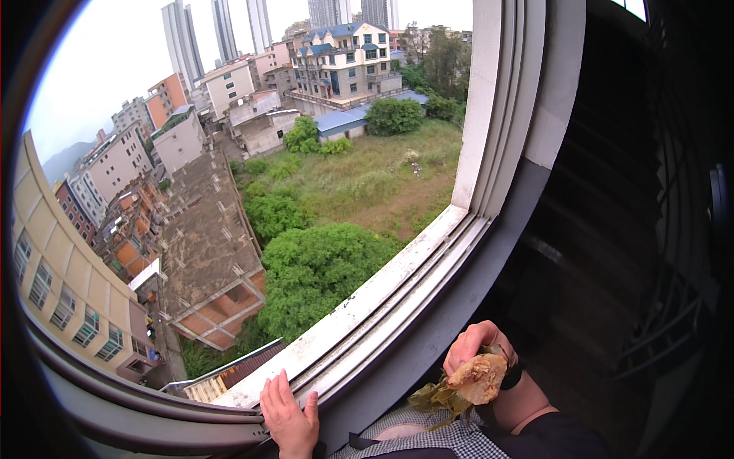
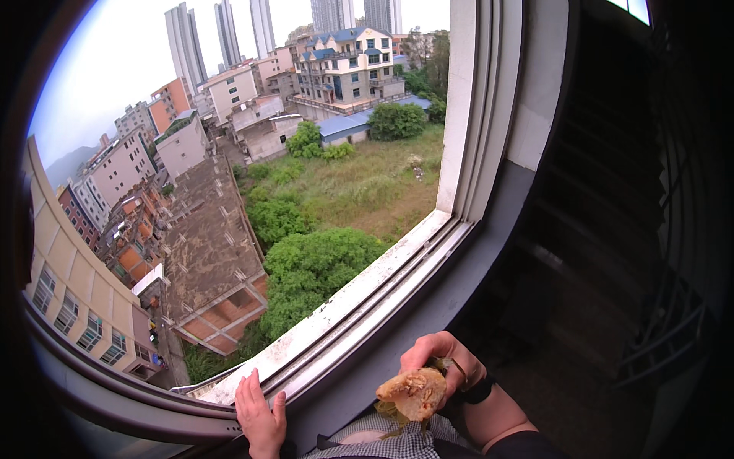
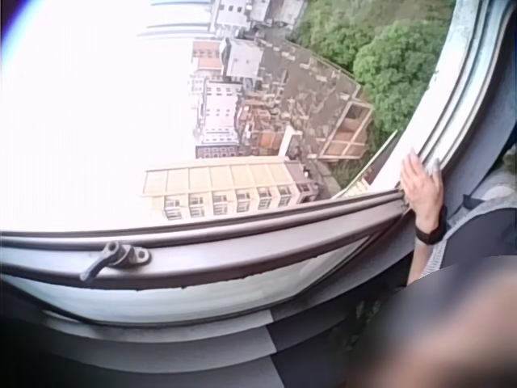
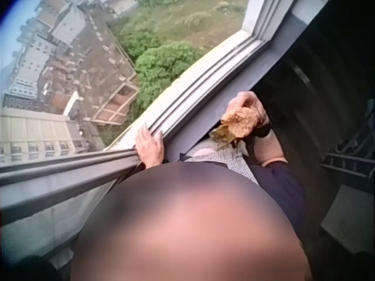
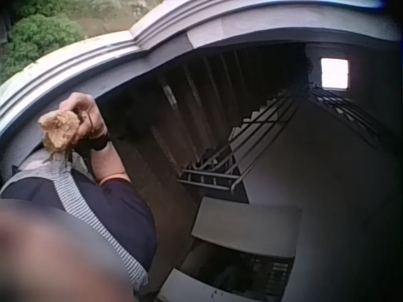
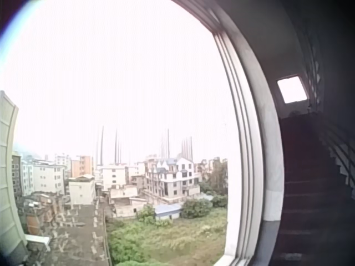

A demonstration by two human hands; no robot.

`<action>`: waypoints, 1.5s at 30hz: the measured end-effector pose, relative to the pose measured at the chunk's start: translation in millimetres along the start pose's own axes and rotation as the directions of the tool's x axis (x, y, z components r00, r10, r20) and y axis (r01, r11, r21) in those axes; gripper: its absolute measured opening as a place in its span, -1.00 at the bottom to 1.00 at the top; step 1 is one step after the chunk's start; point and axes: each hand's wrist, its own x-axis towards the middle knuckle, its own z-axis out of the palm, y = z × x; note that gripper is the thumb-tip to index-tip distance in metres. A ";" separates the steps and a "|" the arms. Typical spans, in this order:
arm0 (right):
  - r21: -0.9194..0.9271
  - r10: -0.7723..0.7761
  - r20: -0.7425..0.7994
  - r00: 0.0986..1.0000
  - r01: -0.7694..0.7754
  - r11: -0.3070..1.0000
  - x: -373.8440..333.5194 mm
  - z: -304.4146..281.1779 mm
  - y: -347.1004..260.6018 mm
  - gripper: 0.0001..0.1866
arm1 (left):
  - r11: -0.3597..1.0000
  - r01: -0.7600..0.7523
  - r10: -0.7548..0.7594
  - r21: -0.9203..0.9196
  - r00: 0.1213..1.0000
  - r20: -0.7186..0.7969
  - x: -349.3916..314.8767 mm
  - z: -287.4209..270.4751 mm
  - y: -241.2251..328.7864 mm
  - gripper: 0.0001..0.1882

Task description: Unwrapping a leaf-wrapped rice dumpling (zongzi) and showing the contents.

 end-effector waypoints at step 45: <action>-0.290 -0.081 0.286 0.955 0.167 0.942 72.9 71.1 -13.5 -0.53 | 1.000 -0.014 0.014 0.008 1.000 0.016 0.3 8.1 -9.7 -0.34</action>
